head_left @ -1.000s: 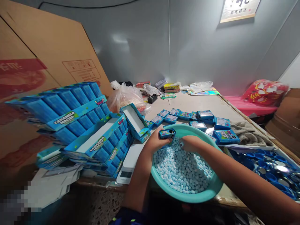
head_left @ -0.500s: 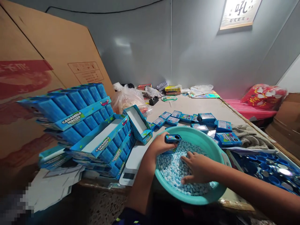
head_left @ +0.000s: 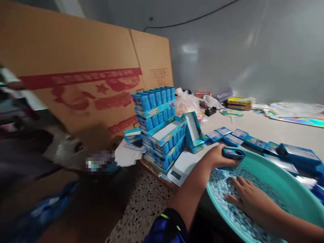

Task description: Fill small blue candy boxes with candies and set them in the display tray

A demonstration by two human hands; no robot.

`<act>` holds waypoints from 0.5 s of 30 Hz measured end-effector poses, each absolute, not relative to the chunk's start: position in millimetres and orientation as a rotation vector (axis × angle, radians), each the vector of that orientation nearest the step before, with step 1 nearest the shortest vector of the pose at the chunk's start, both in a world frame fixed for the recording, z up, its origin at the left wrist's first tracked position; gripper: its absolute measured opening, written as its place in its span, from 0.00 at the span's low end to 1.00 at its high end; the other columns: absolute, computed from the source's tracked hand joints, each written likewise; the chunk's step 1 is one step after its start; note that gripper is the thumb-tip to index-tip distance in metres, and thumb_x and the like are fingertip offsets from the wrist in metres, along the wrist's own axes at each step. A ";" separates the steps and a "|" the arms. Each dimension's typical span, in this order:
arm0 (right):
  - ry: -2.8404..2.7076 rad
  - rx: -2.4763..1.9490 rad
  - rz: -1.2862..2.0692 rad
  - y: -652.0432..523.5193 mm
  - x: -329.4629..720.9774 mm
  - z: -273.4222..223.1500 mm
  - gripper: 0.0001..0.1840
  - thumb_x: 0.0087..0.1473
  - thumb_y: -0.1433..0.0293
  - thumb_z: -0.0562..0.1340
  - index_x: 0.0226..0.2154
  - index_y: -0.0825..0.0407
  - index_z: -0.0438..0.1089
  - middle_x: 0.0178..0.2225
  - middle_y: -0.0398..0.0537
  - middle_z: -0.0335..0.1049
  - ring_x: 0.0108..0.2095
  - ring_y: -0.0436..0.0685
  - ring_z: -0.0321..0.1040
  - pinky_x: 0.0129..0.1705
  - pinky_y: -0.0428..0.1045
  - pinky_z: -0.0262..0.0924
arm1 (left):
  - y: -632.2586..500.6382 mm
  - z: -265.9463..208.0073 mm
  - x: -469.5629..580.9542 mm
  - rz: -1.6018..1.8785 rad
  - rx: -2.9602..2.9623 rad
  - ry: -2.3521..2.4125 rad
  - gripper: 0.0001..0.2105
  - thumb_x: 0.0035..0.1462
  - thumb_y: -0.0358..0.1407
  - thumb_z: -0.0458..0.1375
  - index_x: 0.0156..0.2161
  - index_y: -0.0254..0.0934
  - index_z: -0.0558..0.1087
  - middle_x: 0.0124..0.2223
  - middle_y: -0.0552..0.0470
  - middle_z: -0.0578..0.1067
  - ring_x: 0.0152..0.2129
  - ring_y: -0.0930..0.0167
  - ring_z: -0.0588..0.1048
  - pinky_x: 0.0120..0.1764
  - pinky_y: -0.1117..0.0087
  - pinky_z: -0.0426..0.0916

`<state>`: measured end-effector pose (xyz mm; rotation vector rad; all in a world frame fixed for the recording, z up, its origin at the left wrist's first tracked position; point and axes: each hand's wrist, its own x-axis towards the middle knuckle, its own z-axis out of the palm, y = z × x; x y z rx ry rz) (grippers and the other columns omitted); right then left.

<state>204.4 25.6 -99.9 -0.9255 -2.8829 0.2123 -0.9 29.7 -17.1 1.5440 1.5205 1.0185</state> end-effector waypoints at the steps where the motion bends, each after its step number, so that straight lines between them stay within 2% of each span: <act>1: -2.882 -0.850 0.136 34.7 202.9 -105.8 0.28 0.65 0.53 0.55 0.56 0.54 0.73 0.50 0.65 0.74 0.49 0.73 0.73 0.53 0.66 0.66 | 29.6 -19.4 0.2 1.037 1.537 1.533 0.32 0.41 0.47 0.75 0.50 0.36 0.73 0.45 0.47 0.80 0.42 0.62 0.78 0.45 0.66 0.72; 4: -2.868 -0.698 -0.049 60.0 196.0 -119.0 0.28 0.64 0.54 0.53 0.52 0.56 0.75 0.48 0.67 0.75 0.49 0.77 0.73 0.53 0.69 0.65 | 28.1 -23.4 4.0 1.035 1.553 1.601 0.34 0.41 0.48 0.75 0.52 0.37 0.72 0.46 0.48 0.79 0.43 0.62 0.78 0.47 0.65 0.72; 6: -2.815 -0.639 -0.075 73.4 192.4 -127.7 0.26 0.63 0.54 0.52 0.49 0.52 0.77 0.46 0.67 0.76 0.51 0.79 0.72 0.55 0.70 0.64 | 25.7 -22.9 6.6 1.017 1.561 1.643 0.35 0.41 0.46 0.75 0.54 0.38 0.71 0.47 0.48 0.78 0.45 0.61 0.78 0.49 0.64 0.72; 9: -2.712 -0.554 0.022 92.6 192.9 -146.8 0.27 0.63 0.53 0.52 0.54 0.46 0.76 0.50 0.71 0.73 0.55 0.81 0.69 0.58 0.71 0.62 | 20.8 -19.7 9.3 1.016 1.539 1.675 0.38 0.42 0.46 0.75 0.58 0.39 0.69 0.51 0.46 0.77 0.49 0.58 0.77 0.53 0.62 0.71; 10: -2.673 -0.537 0.053 99.7 194.1 -155.2 0.27 0.61 0.53 0.53 0.58 0.40 0.73 0.52 0.69 0.72 0.56 0.82 0.67 0.58 0.72 0.62 | 19.5 -18.7 9.9 1.029 1.523 1.683 0.39 0.42 0.47 0.74 0.60 0.39 0.68 0.53 0.45 0.77 0.50 0.57 0.77 0.54 0.61 0.71; 12: -2.602 -0.439 0.069 114.5 196.1 -172.4 0.28 0.57 0.56 0.58 0.60 0.21 0.67 0.51 0.62 0.72 0.57 0.82 0.66 0.54 0.74 0.61 | 18.7 -17.5 10.3 1.056 1.482 1.714 0.43 0.42 0.49 0.74 0.62 0.39 0.66 0.56 0.42 0.75 0.53 0.55 0.76 0.57 0.60 0.70; 14: -2.567 -0.175 0.050 125.3 195.9 -184.5 0.37 0.49 0.63 0.62 0.55 0.05 0.62 0.48 0.57 0.73 0.54 0.81 0.68 0.48 0.74 0.62 | 21.0 -17.4 10.0 1.023 1.474 1.731 0.47 0.40 0.51 0.75 0.64 0.39 0.64 0.59 0.39 0.74 0.55 0.53 0.75 0.58 0.59 0.69; 15: -2.536 -0.089 0.043 127.0 195.0 -186.2 0.40 0.46 0.65 0.64 0.52 0.00 0.60 0.47 0.57 0.74 0.52 0.80 0.70 0.45 0.73 0.63 | 23.0 -17.6 9.5 0.985 1.484 1.729 0.49 0.37 0.51 0.75 0.65 0.38 0.64 0.60 0.38 0.73 0.55 0.52 0.75 0.58 0.60 0.69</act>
